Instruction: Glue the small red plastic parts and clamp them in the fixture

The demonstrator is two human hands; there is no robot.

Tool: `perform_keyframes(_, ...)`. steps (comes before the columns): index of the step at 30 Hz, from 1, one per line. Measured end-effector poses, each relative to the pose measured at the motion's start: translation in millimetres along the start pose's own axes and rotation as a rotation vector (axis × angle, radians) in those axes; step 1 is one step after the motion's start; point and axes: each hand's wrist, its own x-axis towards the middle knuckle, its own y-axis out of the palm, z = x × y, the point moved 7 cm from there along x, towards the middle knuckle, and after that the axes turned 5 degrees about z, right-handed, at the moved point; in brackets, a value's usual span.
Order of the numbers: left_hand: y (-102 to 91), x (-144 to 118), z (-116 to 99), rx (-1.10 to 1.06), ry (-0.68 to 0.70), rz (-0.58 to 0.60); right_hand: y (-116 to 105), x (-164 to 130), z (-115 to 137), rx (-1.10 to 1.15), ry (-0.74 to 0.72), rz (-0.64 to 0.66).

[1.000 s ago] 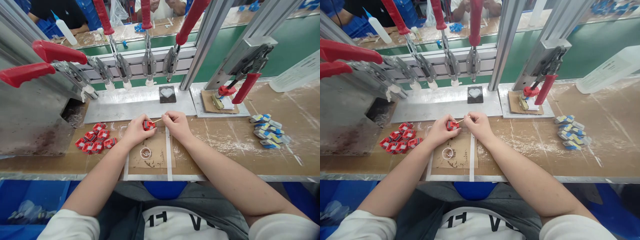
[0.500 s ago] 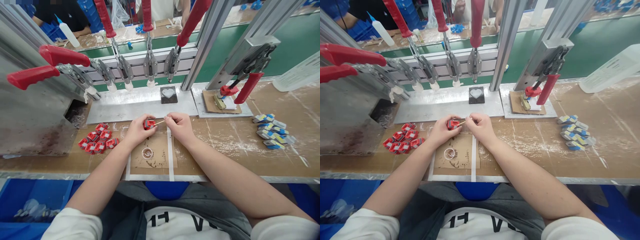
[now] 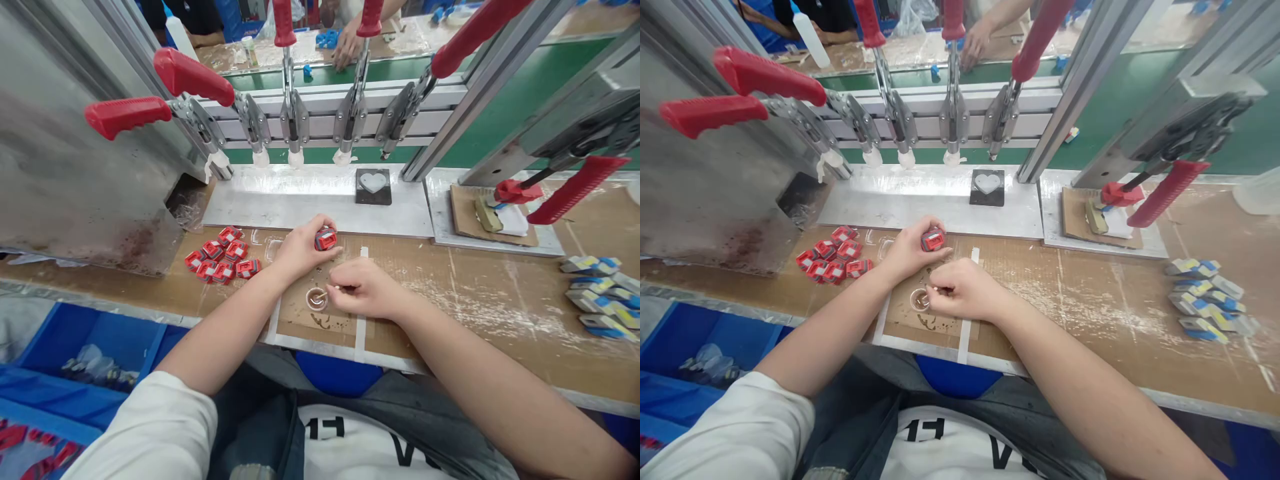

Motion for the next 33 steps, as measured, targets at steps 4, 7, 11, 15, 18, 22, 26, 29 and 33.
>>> perform_keyframes(4, 0.9, 0.1, -0.4, 0.006, -0.003, 0.009, -1.5, 0.0, 0.3, 0.027, -0.012, 0.011)
perform_keyframes(7, 1.3, 0.1, -1.9, 0.013, 0.006, 0.017, 6.3, 0.4, 0.8, 0.024, -0.005, 0.092)
perform_keyframes(11, 1.5, -0.2, -2.1, 0.022, -0.010, 0.033, -11.6, -1.8, -0.2, 0.113, -0.001, -0.090)
perform_keyframes(15, 1.9, -0.4, -3.0, 0.051, -0.026, 0.063, -45.7, -14.8, -23.5, 0.149, 0.228, -0.479)
perform_keyframes(18, 2.3, -0.3, -3.3, 0.077, -0.039, 0.078, -55.0, -22.7, -41.2, 0.116, 0.414, -0.615)
perform_keyframes(22, 3.3, -0.2, -4.5, 0.107, -0.038, 0.091, -52.3, -19.3, -49.3, 0.111, 0.458, -0.594)
perform_keyframes(26, 3.6, -0.8, -6.2, 0.120, -0.044, 0.098, -48.4, -16.2, -49.9, 0.109, 0.475, -0.541)
perform_keyframes(29, 3.3, -0.8, -6.2, 0.124, -0.059, 0.101, -49.7, -16.8, -47.3, 0.118, 0.469, -0.557)
perform_keyframes(33, 3.5, -0.2, -5.4, 0.128, -0.070, 0.111, -49.0, -15.0, -44.1, 0.133, 0.445, -0.536)
